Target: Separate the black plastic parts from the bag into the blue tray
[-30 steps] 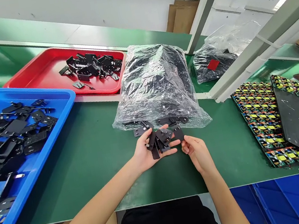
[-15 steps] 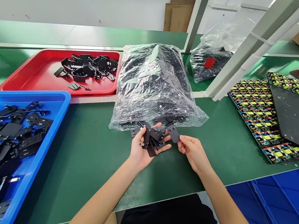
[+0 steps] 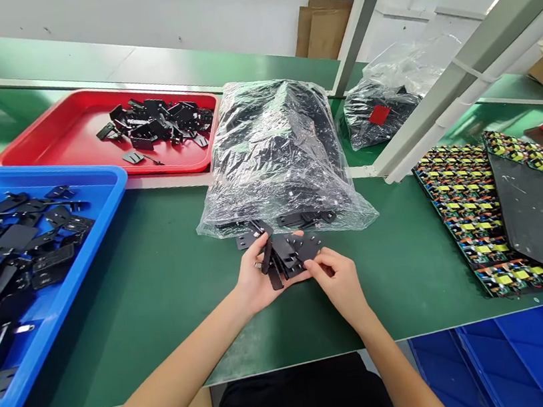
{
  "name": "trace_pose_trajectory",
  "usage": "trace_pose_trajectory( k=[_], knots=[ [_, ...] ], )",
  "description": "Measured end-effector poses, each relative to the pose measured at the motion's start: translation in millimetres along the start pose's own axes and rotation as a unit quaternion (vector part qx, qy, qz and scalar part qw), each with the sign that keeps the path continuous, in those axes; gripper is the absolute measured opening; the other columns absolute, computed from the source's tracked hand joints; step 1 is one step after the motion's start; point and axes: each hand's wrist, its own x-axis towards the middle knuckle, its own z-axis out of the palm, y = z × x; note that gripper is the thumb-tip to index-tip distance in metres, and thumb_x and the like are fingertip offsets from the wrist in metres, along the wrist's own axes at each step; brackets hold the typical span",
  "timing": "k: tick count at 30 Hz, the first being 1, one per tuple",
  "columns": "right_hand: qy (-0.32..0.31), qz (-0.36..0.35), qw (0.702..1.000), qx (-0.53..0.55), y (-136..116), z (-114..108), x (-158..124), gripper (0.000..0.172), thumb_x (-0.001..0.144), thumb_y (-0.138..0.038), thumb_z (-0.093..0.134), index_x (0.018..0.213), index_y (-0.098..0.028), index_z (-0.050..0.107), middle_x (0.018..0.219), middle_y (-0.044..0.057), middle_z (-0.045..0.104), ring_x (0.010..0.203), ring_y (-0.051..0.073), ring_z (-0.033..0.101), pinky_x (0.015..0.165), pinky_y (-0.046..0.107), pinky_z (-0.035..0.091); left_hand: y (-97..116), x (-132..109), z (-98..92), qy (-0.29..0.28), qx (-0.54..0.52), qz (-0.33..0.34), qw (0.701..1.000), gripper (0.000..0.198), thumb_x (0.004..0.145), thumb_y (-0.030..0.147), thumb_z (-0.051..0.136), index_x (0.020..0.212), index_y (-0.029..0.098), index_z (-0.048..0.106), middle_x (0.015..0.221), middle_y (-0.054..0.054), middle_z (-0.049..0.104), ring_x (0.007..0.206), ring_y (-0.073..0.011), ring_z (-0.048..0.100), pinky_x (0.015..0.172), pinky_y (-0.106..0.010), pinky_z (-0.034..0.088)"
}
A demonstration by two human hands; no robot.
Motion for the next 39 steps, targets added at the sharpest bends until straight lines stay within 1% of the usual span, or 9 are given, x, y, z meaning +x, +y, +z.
trace_pose_trajectory(
  k=[6,9,13,18,22,26,30,35,39],
  knots=[
    [0.051,-0.051,0.993,-0.098,2.1,-23.3,15.3,0.033,0.088,-0.035,0.047,0.06,-0.018,0.054,0.061,-0.002,0.048,0.057,0.011,0.044,0.055,0.025,0.035,4.6,-4.2,0.5,-0.031,-0.002,0.01,0.999,0.057,0.087,0.043,0.037,0.132,0.008,0.044,0.109,-0.019,0.065,0.101,-0.034,0.062,0.086,-0.049,0.047],
    [0.066,-0.064,0.975,-0.201,10.0,-40.0,34.3,0.023,0.088,-0.034,0.046,0.089,-0.019,0.063,0.085,0.003,0.06,0.069,0.015,0.053,0.064,0.028,0.042,7.1,-7.4,1.2,-0.053,-0.001,0.019,0.998,0.057,0.086,0.044,0.037,0.133,0.011,0.043,0.107,-0.017,0.067,0.09,-0.0322,0.066,0.078,-0.042,0.051],
    [0.016,-0.076,0.937,-0.341,21.9,-43.2,52.3,0.032,0.087,-0.03,0.043,0.116,-0.021,0.055,0.115,0.01,0.055,0.101,0.024,0.053,0.069,0.033,0.048,6.4,-9.9,-0.3,-0.077,-0.01,0.023,0.997,0.058,0.085,0.045,0.038,0.132,0.011,0.043,0.118,-0.019,0.061,0.105,-0.0354,0.059,0.086,-0.047,0.047],
    [0.026,-0.076,0.916,-0.393,30.0,-34.6,53.8,0.032,0.088,-0.028,0.039,0.114,-0.019,0.055,0.107,0.012,0.055,0.099,0.026,0.054,0.066,0.035,0.051,6.5,-11.4,-1.1,-0.088,-0.019,0.026,0.996,0.055,0.083,0.043,0.042,0.129,0.012,0.047,0.117,-0.018,0.061,0.108,-0.0347,0.058,0.084,-0.042,0.048],
    [0.041,-0.112,0.912,-0.392,32.6,-34.1,53.7,0.033,0.087,-0.026,0.039,0.115,-0.019,0.053,0.122,0.014,0.049,0.108,0.028,0.049,0.075,0.04,0.051,8.7,-12.6,-0.2,-0.092,-0.026,0.029,0.995,0.053,0.082,0.041,0.043,0.125,0.013,0.05,0.111,-0.017,0.065,0.103,-0.0329,0.061,0.086,-0.042,0.046],
    [0.026,-0.132,0.915,-0.38,35.0,-33.8,55.5,0.035,0.087,-0.021,0.038,0.119,-0.018,0.05,0.109,0.012,0.056,0.103,0.027,0.05,0.079,0.041,0.049,9.1,-12.9,0.8,-0.116,-0.032,0.027,0.992,0.052,0.081,0.042,0.044,0.123,0.011,0.051,0.117,-0.02,0.061,0.112,-0.0362,0.055,0.096,-0.05,0.038],
    [0.032,-0.123,0.919,-0.374,37.6,-33.7,54.4,0.022,0.087,-0.022,0.04,0.101,-0.018,0.057,0.095,0.01,0.056,0.094,0.025,0.053,0.069,0.036,0.049,9.8,-12.4,0.6,-0.116,-0.03,0.041,0.992,0.049,0.08,0.041,0.046,0.118,0.011,0.054,0.121,-0.022,0.058,0.116,-0.038,0.051,0.096,-0.048,0.038],
    [0.03,-0.137,0.935,-0.326,41.8,-37.2,52.9,0.013,0.086,-0.022,0.042,0.082,-0.02,0.055,0.102,0.01,0.056,0.097,0.023,0.052,0.071,0.034,0.047,10.3,-11.2,-3.4,-0.081,-0.02,0.067,0.994,0.05,0.081,0.04,0.046,0.121,0.012,0.053,0.124,-0.021,0.057,0.116,-0.0378,0.051,0.09,-0.043,0.045],
    [0.02,-0.128,0.945,-0.299,43.3,-38.4,51.9,0.013,0.084,-0.018,0.041,0.087,-0.021,0.054,0.099,0.007,0.06,0.093,0.022,0.053,0.074,0.035,0.046,10.3,-11.4,-3.4,-0.07,-0.013,0.074,0.995,0.053,0.081,0.04,0.045,0.127,0.012,0.049,0.122,-0.021,0.058,0.117,-0.0376,0.05,0.092,-0.046,0.043]
  ],
)
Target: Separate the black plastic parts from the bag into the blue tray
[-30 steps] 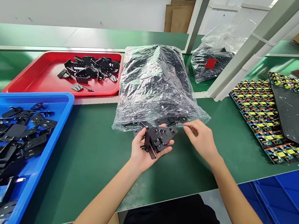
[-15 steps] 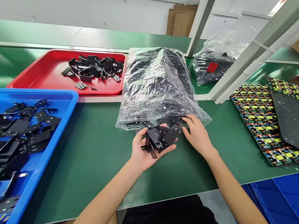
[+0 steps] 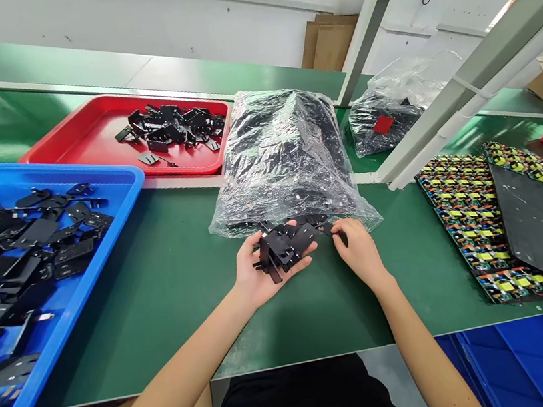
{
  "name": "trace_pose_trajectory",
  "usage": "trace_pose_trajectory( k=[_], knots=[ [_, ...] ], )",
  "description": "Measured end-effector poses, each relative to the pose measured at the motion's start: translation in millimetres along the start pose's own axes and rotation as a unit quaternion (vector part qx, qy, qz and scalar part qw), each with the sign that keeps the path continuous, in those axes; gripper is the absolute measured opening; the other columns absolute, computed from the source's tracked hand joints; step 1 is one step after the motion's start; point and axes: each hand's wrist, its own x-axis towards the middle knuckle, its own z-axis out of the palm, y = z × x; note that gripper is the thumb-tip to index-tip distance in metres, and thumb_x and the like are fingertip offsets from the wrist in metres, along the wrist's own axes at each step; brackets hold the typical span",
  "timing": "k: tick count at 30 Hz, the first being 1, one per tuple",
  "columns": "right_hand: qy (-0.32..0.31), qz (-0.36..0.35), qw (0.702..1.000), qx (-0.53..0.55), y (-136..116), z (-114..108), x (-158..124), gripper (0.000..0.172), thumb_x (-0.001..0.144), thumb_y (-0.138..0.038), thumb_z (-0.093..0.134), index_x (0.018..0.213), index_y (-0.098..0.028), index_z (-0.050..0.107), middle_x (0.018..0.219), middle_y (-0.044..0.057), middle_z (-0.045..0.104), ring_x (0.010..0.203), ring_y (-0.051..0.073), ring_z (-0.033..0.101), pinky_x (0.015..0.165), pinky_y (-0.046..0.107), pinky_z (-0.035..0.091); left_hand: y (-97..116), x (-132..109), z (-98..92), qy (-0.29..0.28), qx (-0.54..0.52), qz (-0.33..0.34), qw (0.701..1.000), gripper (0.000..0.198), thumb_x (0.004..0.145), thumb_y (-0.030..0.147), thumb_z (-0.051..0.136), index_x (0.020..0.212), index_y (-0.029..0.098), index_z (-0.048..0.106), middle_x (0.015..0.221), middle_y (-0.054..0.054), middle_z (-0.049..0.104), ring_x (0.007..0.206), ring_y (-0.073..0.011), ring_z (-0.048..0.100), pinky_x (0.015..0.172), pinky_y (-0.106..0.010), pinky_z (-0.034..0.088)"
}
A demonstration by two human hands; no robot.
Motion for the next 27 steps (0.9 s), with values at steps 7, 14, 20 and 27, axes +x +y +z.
trace_pose_trajectory(
  k=[7,14,20,27],
  knots=[
    [-0.008,0.041,0.998,-0.057,-4.6,0.0,-3.1,0.032,0.083,-0.031,0.046,0.112,-0.019,0.053,0.106,0.011,0.056,0.099,0.028,0.049,0.069,0.037,0.047,1.1,-0.4,6.0,-0.011,0.001,0.012,1.0,0.062,0.081,0.04,0.045,0.136,0.012,0.038,0.126,-0.021,0.055,0.118,-0.0369,0.049,0.098,-0.047,0.038],
    [0.025,0.095,0.993,0.069,-4.9,-6.3,0.1,0.011,0.077,-0.029,0.053,0.083,-0.02,0.057,0.083,0.005,0.059,0.084,0.022,0.051,0.073,0.035,0.043,0.2,1.1,6.6,0.011,-0.001,0.024,1.0,0.059,0.082,0.038,0.044,0.134,0.01,0.039,0.127,-0.021,0.054,0.118,-0.0374,0.049,0.097,-0.045,0.04],
    [0.006,0.234,0.879,0.416,-9.4,-14.7,0.8,0.018,0.072,-0.036,0.06,0.075,-0.019,0.055,0.059,-0.005,0.048,0.05,0.01,0.042,0.046,0.023,0.035,-2.0,4.3,9.0,0.037,0.007,0.015,0.999,0.057,0.081,0.036,0.044,0.132,0.008,0.042,0.123,-0.022,0.057,0.117,-0.037,0.05,0.096,-0.045,0.041],
    [-0.036,0.264,0.781,0.564,-24.0,-17.9,1.2,0.036,0.065,-0.031,0.07,0.098,-0.019,0.061,0.063,-0.004,0.058,0.051,0.01,0.055,0.05,0.025,0.048,-4.1,6.7,9.9,0.072,0.015,0.037,0.997,0.054,0.08,0.031,0.045,0.129,0.006,0.046,0.119,-0.021,0.06,0.115,-0.0351,0.052,0.097,-0.045,0.041]
  ],
)
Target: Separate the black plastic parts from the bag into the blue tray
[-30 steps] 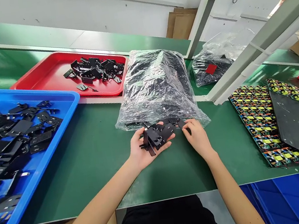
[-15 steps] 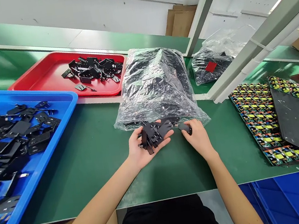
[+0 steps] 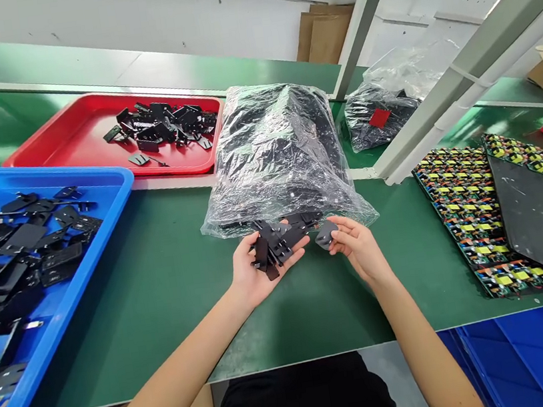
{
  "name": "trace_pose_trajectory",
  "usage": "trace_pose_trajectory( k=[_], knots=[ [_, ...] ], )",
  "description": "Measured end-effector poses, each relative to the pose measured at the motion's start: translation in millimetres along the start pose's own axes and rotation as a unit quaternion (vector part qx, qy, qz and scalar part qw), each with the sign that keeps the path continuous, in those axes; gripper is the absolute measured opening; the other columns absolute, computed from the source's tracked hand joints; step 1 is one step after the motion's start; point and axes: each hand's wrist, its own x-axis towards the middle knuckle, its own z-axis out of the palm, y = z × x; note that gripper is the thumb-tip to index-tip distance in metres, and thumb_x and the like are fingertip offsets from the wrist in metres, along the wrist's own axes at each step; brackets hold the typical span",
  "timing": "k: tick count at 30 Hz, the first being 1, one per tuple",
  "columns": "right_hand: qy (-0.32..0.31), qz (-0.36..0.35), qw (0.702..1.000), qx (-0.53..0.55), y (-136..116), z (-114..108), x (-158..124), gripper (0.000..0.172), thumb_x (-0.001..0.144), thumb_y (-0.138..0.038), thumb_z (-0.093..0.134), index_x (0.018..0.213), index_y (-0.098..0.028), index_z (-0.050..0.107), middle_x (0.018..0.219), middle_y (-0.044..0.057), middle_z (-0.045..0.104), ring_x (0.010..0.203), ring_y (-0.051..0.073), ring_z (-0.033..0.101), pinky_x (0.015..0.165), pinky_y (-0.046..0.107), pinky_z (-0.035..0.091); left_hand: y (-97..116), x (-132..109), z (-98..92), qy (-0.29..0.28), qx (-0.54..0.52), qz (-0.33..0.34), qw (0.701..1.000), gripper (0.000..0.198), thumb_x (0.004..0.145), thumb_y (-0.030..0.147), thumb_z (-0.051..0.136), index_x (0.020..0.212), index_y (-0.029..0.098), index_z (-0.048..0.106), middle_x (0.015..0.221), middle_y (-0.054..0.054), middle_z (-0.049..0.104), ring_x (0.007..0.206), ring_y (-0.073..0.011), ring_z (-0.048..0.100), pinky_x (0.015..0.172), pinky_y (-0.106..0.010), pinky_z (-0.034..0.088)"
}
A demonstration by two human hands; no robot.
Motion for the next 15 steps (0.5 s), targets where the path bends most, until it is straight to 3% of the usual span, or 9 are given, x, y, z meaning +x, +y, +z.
trace_pose_trajectory(
  k=[8,15],
  knots=[
    [-0.021,-0.019,1.0,-0.007,6.3,-1.6,-1.6,0.024,0.072,-0.034,0.068,0.091,-0.02,0.07,0.087,0.003,0.067,0.062,0.011,0.059,0.061,0.027,0.051,-0.8,1.0,-0.9,0.012,0.005,-0.01,1.0,0.05,0.082,0.033,0.046,0.124,0.006,0.05,0.118,-0.021,0.061,0.114,-0.0363,0.053,0.098,-0.046,0.04],
    [-0.017,-0.081,0.995,-0.063,8.4,4.7,-5.5,0.014,0.073,-0.033,0.067,0.082,-0.022,0.069,0.07,-0.001,0.063,0.057,0.011,0.055,0.057,0.027,0.047,-12.7,3.2,-3.4,-0.001,0.05,-0.113,0.992,0.043,0.084,0.034,0.044,0.115,0.006,0.057,0.109,-0.02,0.066,0.105,-0.0349,0.059,0.093,-0.048,0.044]
  ],
)
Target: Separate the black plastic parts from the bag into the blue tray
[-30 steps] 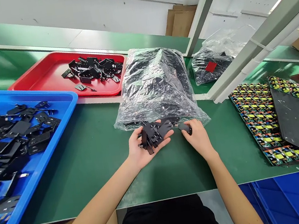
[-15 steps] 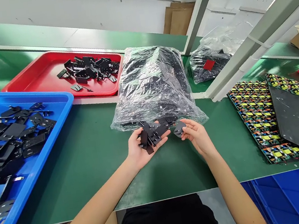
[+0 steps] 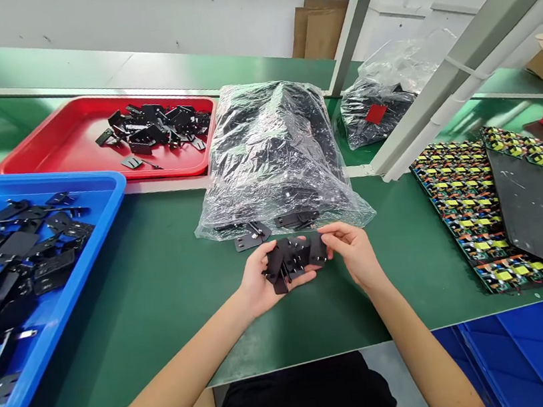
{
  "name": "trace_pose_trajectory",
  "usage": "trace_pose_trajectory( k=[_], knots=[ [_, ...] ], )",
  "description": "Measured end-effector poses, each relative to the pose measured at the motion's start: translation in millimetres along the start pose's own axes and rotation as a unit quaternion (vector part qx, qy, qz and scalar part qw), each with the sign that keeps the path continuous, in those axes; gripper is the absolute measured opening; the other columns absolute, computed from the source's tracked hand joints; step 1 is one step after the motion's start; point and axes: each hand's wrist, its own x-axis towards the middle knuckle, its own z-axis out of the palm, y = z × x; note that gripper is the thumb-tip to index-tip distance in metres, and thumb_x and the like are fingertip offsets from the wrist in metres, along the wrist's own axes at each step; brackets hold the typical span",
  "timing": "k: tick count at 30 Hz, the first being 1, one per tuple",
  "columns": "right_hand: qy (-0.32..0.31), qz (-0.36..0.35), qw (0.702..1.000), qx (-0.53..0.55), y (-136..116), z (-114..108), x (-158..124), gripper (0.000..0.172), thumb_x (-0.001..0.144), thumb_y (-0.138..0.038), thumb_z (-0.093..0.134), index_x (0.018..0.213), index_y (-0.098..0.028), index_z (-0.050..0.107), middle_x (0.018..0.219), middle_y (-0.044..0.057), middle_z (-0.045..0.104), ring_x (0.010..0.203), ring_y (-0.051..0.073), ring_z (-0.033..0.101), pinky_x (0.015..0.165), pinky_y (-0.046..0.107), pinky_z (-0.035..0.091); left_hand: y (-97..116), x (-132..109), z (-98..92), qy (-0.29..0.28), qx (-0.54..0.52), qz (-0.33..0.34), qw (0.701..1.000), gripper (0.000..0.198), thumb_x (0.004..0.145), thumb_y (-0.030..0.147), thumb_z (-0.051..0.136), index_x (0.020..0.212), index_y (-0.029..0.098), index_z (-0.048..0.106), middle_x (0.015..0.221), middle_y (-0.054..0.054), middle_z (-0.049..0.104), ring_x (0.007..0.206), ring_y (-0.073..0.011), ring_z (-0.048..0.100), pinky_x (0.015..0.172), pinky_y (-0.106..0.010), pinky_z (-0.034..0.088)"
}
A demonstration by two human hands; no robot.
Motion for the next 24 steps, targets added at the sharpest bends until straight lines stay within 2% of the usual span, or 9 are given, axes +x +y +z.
trace_pose_trajectory(
  k=[3,6,10,13,15,18,21,24],
  knots=[
    [-0.002,-0.05,0.994,-0.098,-0.7,8.8,-4.2,0.012,0.075,-0.031,0.064,0.079,-0.021,0.069,0.076,0.001,0.063,0.069,0.015,0.056,0.064,0.028,0.046,-5.8,-0.2,2.6,0.002,0.011,-0.041,0.999,0.042,0.085,0.037,0.045,0.108,0.005,0.06,0.103,-0.022,0.067,0.101,-0.0344,0.062,0.088,-0.046,0.047],
    [-0.017,-0.112,0.976,-0.184,-2.5,18.9,-8.7,0.011,0.079,-0.028,0.059,0.079,-0.023,0.068,0.075,0.002,0.063,0.076,0.017,0.054,0.068,0.031,0.045,-8.4,-1.0,3.9,0.015,0.011,-0.05,0.999,0.039,0.085,0.037,0.046,0.105,0.007,0.061,0.099,-0.02,0.069,0.095,-0.0332,0.065,0.082,-0.044,0.051],
    [-0.038,-0.157,0.968,-0.193,-5.8,25.5,-11.1,0.015,0.083,-0.029,0.054,0.086,-0.024,0.068,0.085,0.003,0.064,0.087,0.019,0.056,0.08,0.035,0.045,-8.9,-1.1,3.7,0.04,-0.014,-0.034,0.999,0.037,0.086,0.034,0.045,0.111,0.01,0.058,0.093,-0.015,0.071,0.089,-0.0297,0.067,0.08,-0.044,0.052],
    [-0.007,-0.154,0.974,-0.167,-6.5,19.1,-7.8,0.022,0.089,-0.031,0.046,0.092,-0.023,0.067,0.094,0.004,0.063,0.093,0.019,0.057,0.083,0.035,0.046,-7.3,-0.7,2.9,0.011,-0.022,-0.018,1.0,0.042,0.086,0.034,0.045,0.119,0.01,0.054,0.102,-0.016,0.069,0.094,-0.0306,0.065,0.077,-0.04,0.053],
    [0.03,-0.157,0.964,-0.212,-4.7,10.3,-3.3,0.026,0.091,-0.031,0.043,0.087,-0.022,0.067,0.097,0.005,0.063,0.095,0.019,0.057,0.085,0.036,0.046,-4.4,-1.1,2.2,0.0,-0.018,0.004,1.0,0.045,0.086,0.035,0.045,0.122,0.01,0.052,0.107,-0.017,0.067,0.096,-0.0316,0.065,0.075,-0.037,0.053],
    [0.047,-0.195,0.909,-0.365,2.0,-2.7,4.7,0.026,0.09,-0.028,0.043,0.083,-0.022,0.067,0.109,0.007,0.062,0.106,0.023,0.052,0.092,0.044,0.042,3.6,-2.9,1.0,0.015,-0.022,0.04,0.999,0.048,0.085,0.036,0.045,0.125,0.01,0.049,0.108,-0.017,0.066,0.094,-0.0319,0.065,0.07,-0.034,0.054],
    [-0.022,-0.246,0.843,-0.478,10.4,-8.1,11.2,0.026,0.09,-0.024,0.042,0.093,-0.023,0.067,0.128,0.007,0.054,0.12,0.027,0.041,0.097,0.05,0.039,13.2,-4.8,0.0,0.042,-0.031,0.08,0.995,0.05,0.085,0.035,0.044,0.128,0.009,0.047,0.104,-0.018,0.067,0.093,-0.0309,0.065,0.068,-0.032,0.054],
    [-0.084,-0.266,0.809,-0.518,15.9,-6.4,14.8,0.029,0.09,-0.02,0.04,0.104,-0.022,0.065,0.134,0.006,0.049,0.126,0.028,0.037,0.098,0.05,0.039,19.5,-5.8,-1.0,0.045,-0.034,0.116,0.992,0.05,0.085,0.035,0.044,0.128,0.009,0.048,0.101,-0.017,0.068,0.093,-0.0299,0.065,0.07,-0.033,0.054]
  ],
)
